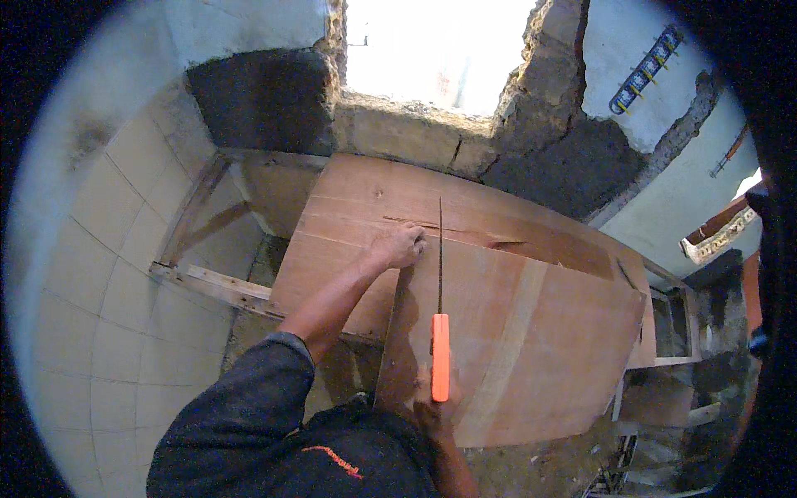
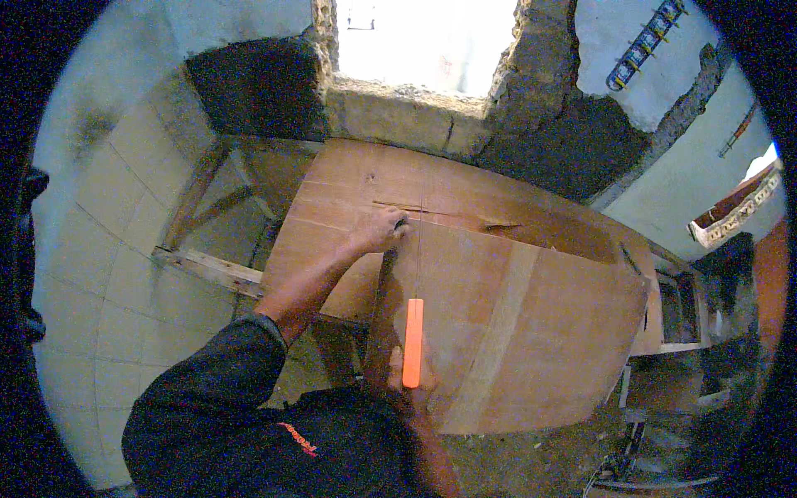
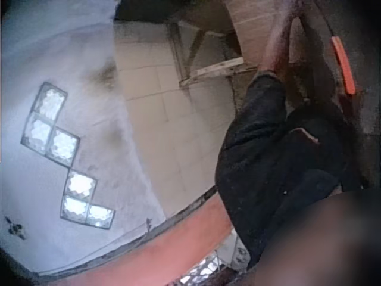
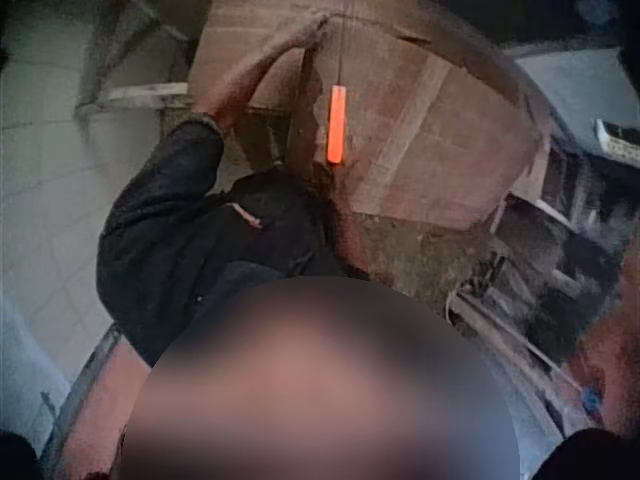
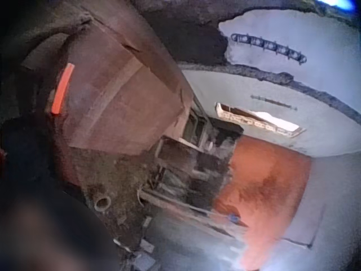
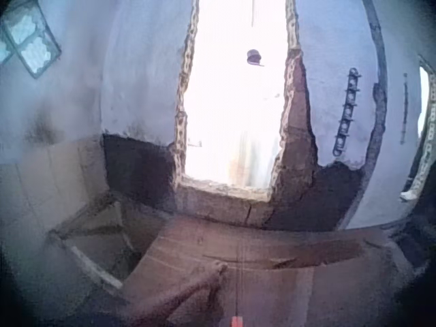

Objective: The person measures a large wooden board with a tape measure and marks it with a pencil. Then they use a hand saw to cut along the marked line, separating a section of the board.

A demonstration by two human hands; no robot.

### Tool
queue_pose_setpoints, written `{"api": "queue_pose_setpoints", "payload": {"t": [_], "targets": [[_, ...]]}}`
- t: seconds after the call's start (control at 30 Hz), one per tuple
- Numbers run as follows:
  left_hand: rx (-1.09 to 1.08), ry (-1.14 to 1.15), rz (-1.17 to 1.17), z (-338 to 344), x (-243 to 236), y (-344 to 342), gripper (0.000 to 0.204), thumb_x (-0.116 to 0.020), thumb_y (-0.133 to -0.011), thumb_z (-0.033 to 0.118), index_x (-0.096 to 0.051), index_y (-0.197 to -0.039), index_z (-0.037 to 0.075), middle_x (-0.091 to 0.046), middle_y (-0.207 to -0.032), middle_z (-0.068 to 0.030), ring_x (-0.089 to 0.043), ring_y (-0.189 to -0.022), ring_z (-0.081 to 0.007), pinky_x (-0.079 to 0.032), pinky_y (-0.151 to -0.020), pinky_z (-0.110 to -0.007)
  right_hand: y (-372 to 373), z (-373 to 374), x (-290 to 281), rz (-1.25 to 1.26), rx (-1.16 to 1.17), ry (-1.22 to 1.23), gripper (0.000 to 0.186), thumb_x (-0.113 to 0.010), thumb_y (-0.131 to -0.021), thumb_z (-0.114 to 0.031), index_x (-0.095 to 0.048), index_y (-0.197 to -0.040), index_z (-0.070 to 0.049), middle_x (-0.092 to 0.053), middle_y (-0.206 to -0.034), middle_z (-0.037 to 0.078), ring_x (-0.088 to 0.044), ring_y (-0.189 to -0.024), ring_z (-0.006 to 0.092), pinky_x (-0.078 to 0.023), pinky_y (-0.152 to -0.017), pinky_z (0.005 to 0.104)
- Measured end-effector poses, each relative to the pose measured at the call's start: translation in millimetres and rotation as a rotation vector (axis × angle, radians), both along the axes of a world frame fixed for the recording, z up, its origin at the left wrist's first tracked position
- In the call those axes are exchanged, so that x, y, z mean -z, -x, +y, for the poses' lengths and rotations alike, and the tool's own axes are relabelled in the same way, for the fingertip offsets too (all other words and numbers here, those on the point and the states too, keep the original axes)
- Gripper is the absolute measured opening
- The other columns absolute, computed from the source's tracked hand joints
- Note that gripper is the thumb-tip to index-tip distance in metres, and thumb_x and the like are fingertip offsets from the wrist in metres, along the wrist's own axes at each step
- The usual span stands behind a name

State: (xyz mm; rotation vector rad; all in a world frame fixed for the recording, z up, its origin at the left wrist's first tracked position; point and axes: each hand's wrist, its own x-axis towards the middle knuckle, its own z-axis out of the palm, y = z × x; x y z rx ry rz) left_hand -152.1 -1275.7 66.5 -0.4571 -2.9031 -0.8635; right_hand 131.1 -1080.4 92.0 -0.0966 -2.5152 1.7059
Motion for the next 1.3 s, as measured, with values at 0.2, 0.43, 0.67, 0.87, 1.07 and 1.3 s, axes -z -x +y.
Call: {"api": "queue_pose_setpoints", "payload": {"t": [0.2, 0.43, 0.67, 0.87, 1.07, 1.3], "targets": [[-0.08, -0.024, -0.031, 6, 4, 9, 0.025, -0.057, -0.096, 0.03, -0.073, -0.098, 0.011, -0.071, -0.099, -0.0207, -0.068, -0.092, -0.0417, -0.052, -0.081, -0.051, 5, -18, 8, 0.207, 0.133, -0.101, 0.042, -0.067, -0.095, -0.035, -0.064, -0.123, -0.005, -0.071, -0.087, 0.006, -0.07, -0.074, 0.0193, -0.057, -0.066, 0.0337], [-0.021, -0.078, -0.066, 1, 16, 26, 0.028, -0.056, -0.095, 0.029, -0.074, -0.096, 0.009, -0.071, -0.099, -0.0216, -0.068, -0.094, -0.0399, -0.052, -0.085, -0.049, -6, -41, 23, 0.315, 0.144, -0.039, 0.037, -0.067, -0.093, -0.01, -0.061, -0.126, 0.005, -0.064, -0.082, 0.006, -0.06, -0.071, 0.0135, -0.053, -0.067, 0.0301], [0.048, -0.124, -0.132, -4, 17, 33, 0.031, -0.057, -0.097, 0.031, -0.074, -0.091, 0.005, -0.07, -0.089, -0.0236, -0.069, -0.085, -0.0387, -0.052, -0.078, -0.049, 0, -70, 39, 0.23, 0.274, -0.005, 0.03, -0.067, -0.094, -0.013, -0.065, -0.119, 0.004, -0.063, -0.08, 0.007, -0.061, -0.07, 0.0157, -0.053, -0.063, 0.0328], [0.016, -0.162, -0.204, -3, 10, 31, 0.035, -0.057, -0.098, 0.033, -0.073, -0.088, 0.004, -0.07, -0.089, -0.0241, -0.068, -0.084, -0.0407, -0.052, -0.08, -0.05, 6, -76, 44, 0.206, 0.222, -0.089, 0.025, -0.068, -0.091, -0.014, -0.067, -0.112, 0.0, -0.069, -0.083, 0.013, -0.069, -0.071, 0.0243, -0.057, -0.066, 0.0375], [0.026, -0.175, -0.069, -1, 26, 40, 0.038, -0.057, -0.099, 0.034, -0.072, -0.084, 0.003, -0.07, -0.079, -0.0206, -0.068, -0.071, -0.0335, -0.054, -0.072, -0.045, 8, -86, 46, 0.266, 0.263, 0.021, 0.024, -0.068, -0.09, -0.012, -0.067, -0.11, 0.0, -0.071, -0.084, 0.013, -0.071, -0.073, 0.0235, -0.058, -0.065, 0.0364], [0.045, -0.159, -0.233, -3, 18, 40, 0.038, -0.053, -0.1, 0.033, -0.074, -0.089, 0.003, -0.071, -0.091, -0.0237, -0.069, -0.088, -0.0411, -0.052, -0.084, -0.049, 2, -93, 52, 0.243, 0.296, -0.023, 0.033, -0.069, -0.09, -0.013, -0.066, -0.118, 0.005, -0.071, -0.083, 0.015, -0.072, -0.07, 0.0253, -0.058, -0.065, 0.0387]]}}
